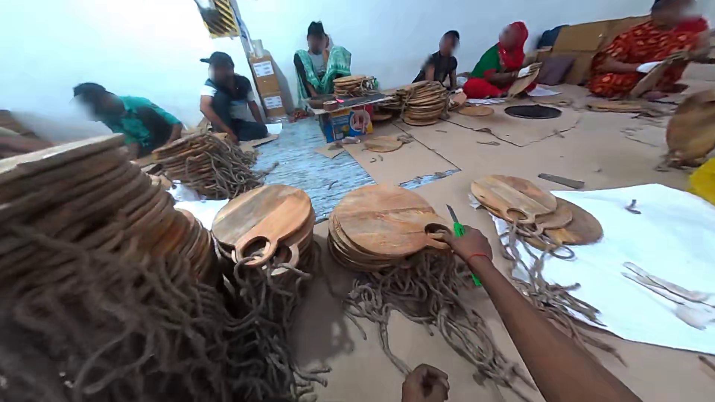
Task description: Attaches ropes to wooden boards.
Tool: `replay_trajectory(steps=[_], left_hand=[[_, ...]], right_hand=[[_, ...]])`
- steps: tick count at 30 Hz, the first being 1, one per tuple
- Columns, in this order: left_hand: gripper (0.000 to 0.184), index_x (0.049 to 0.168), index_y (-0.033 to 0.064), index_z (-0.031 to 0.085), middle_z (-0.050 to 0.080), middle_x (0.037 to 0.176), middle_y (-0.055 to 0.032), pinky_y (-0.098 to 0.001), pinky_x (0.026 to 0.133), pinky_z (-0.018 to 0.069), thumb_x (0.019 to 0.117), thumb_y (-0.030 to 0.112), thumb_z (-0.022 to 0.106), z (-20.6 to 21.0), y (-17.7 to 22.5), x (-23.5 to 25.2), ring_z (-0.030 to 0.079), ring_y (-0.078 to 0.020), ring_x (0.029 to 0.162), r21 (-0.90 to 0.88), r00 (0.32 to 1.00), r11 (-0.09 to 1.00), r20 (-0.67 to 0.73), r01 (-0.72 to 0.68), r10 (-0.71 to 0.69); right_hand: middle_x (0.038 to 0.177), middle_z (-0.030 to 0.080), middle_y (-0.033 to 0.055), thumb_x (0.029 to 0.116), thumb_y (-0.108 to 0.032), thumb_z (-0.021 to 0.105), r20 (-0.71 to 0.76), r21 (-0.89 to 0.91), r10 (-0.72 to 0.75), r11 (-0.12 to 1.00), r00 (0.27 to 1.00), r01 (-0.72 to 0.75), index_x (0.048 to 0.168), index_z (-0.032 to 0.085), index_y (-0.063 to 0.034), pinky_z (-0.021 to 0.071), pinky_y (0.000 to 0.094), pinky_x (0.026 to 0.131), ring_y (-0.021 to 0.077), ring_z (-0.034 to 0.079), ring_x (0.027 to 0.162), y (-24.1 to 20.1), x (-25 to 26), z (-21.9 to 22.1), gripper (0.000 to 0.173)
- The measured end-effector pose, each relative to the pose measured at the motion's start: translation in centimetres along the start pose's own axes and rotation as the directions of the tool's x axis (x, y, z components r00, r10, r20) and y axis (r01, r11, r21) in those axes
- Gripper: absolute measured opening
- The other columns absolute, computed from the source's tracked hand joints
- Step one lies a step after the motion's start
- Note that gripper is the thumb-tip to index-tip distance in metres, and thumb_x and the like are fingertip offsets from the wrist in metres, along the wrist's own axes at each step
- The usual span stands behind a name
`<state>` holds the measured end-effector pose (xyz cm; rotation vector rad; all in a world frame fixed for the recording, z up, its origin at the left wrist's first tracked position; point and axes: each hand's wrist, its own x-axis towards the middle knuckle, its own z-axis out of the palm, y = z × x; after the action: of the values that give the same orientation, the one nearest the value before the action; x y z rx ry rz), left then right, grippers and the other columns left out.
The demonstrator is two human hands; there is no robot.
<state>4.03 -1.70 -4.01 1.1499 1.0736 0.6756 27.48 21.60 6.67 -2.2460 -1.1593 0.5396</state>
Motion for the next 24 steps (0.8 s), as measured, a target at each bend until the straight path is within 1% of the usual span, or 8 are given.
replay_trajectory(steps=[4, 8, 9, 11, 13, 15, 19, 24], left_hand=[[0.038, 0.135, -0.0071, 0.053, 0.066, 0.116, -0.0204, -0.0421, 0.083, 0.0577, 0.1022, 0.011, 0.059, -0.4, 1.8, 0.4, 0.068, -0.0247, 0.098, -0.194, 0.994, 0.981, -0.110, -0.008, -0.014], [0.064, 0.157, 0.0014, 0.021, 0.050, 0.146, -0.0223, -0.0474, 0.098, 0.0529, 0.1035, 0.014, 0.054, -1.0, 2.3, 0.8, 0.059, -0.0304, 0.125, -0.584, 0.981, 0.806, -0.193, -0.094, -0.026], [0.056, 0.155, 0.0032, 0.022, 0.051, 0.143, -0.0204, -0.0454, 0.098, 0.0530, 0.1070, 0.015, 0.048, -1.0, 2.4, 0.6, 0.059, -0.0287, 0.122, -0.696, 0.975, 0.713, -0.205, -0.084, -0.085], [0.041, 0.145, 0.0025, 0.036, 0.063, 0.118, -0.0184, -0.0388, 0.084, 0.0572, 0.1107, 0.024, 0.044, -0.4, 2.7, -0.1, 0.067, -0.0249, 0.097, -0.833, 0.924, 0.550, -0.249, -0.052, -0.290], [0.033, 0.136, 0.0002, 0.044, 0.064, 0.104, -0.0159, -0.0350, 0.079, 0.0577, 0.1097, 0.020, 0.047, 0.2, 2.6, -1.9, 0.066, -0.0217, 0.085, -0.863, 0.894, 0.503, -0.263, -0.050, -0.362], [0.023, 0.123, -0.0006, 0.052, 0.067, 0.096, -0.0121, -0.0311, 0.077, 0.0589, 0.1092, 0.017, 0.047, 1.0, 3.3, -3.8, 0.068, -0.0179, 0.079, -0.870, 0.904, 0.492, -0.235, -0.033, -0.356], [0.022, 0.121, -0.0002, 0.053, 0.069, 0.096, -0.0091, -0.0300, 0.079, 0.0594, 0.1102, 0.017, 0.044, 2.2, 3.5, -5.8, 0.070, -0.0155, 0.081, -0.867, 0.918, 0.493, -0.247, -0.066, -0.311], [0.026, 0.126, 0.0013, 0.051, 0.067, 0.103, -0.0061, -0.0297, 0.082, 0.0596, 0.1115, 0.021, 0.040, 2.3, 4.0, -6.6, 0.070, -0.0124, 0.087, -0.830, 0.909, 0.540, -0.322, -0.138, -0.264]], right_hand=[[0.113, 0.065, 0.0280, 0.0922, -0.025, 0.076, 0.044, 0.237, 0.011, 0.971, 0.999, -0.021, 0.133, 0.058, 0.0039, 0.0506, 0.0594, 0.087, 0.0408, 0.064, 0.100, 3.7, -8.3, -0.8, 0.054], [0.113, 0.066, 0.0245, 0.0827, -0.014, 0.076, 0.014, 0.451, -0.062, 0.891, 0.998, 0.049, 0.137, 0.055, 0.0059, 0.0547, 0.0510, 0.083, 0.0304, 0.066, 0.094, 10.8, -18.3, 1.7, 0.062], [0.112, 0.067, 0.0219, 0.0802, -0.011, 0.075, 0.029, 0.504, -0.085, 0.862, 0.996, 0.059, 0.138, 0.054, 0.0070, 0.0560, 0.0454, 0.080, 0.0243, 0.066, 0.091, 12.7, -20.3, 2.6, 0.064], [0.110, 0.067, 0.0174, 0.0771, -0.005, 0.073, 0.108, 0.599, -0.117, 0.800, 0.987, 0.029, 0.139, 0.052, 0.0086, 0.0558, 0.0346, 0.074, 0.0141, 0.064, 0.084, 14.8, -23.1, 3.6, 0.067], [0.099, 0.065, 0.0080, 0.0772, -0.003, 0.070, 0.186, 0.691, -0.110, 0.721, 0.976, -0.050, 0.138, 0.050, 0.0069, 0.0516, 0.0246, 0.060, 0.0059, 0.059, 0.069, 14.6, -24.0, 3.7, 0.065], [0.089, 0.066, 0.0005, 0.0843, -0.004, 0.066, 0.268, 0.777, -0.083, 0.608, 0.960, -0.164, 0.130, 0.051, 0.0005, 0.0533, 0.0225, 0.057, 0.0043, 0.061, 0.065, 13.7, -24.1, 3.3, 0.048], [0.069, 0.064, -0.0068, 0.0968, -0.013, 0.052, 0.379, 0.796, -0.108, 0.544, 0.919, -0.265, 0.106, 0.055, -0.0084, 0.0486, 0.0199, 0.050, 0.0018, 0.055, 0.052, 13.4, -23.6, 3.8, 0.011], [0.072, 0.063, -0.0117, 0.1043, -0.033, 0.044, 0.458, 0.784, -0.295, 0.580, 0.839, -0.224, 0.109, 0.053, -0.0137, 0.0520, 0.0210, 0.055, 0.0010, 0.057, 0.056, 15.5, -22.7, 4.7, 0.022]])
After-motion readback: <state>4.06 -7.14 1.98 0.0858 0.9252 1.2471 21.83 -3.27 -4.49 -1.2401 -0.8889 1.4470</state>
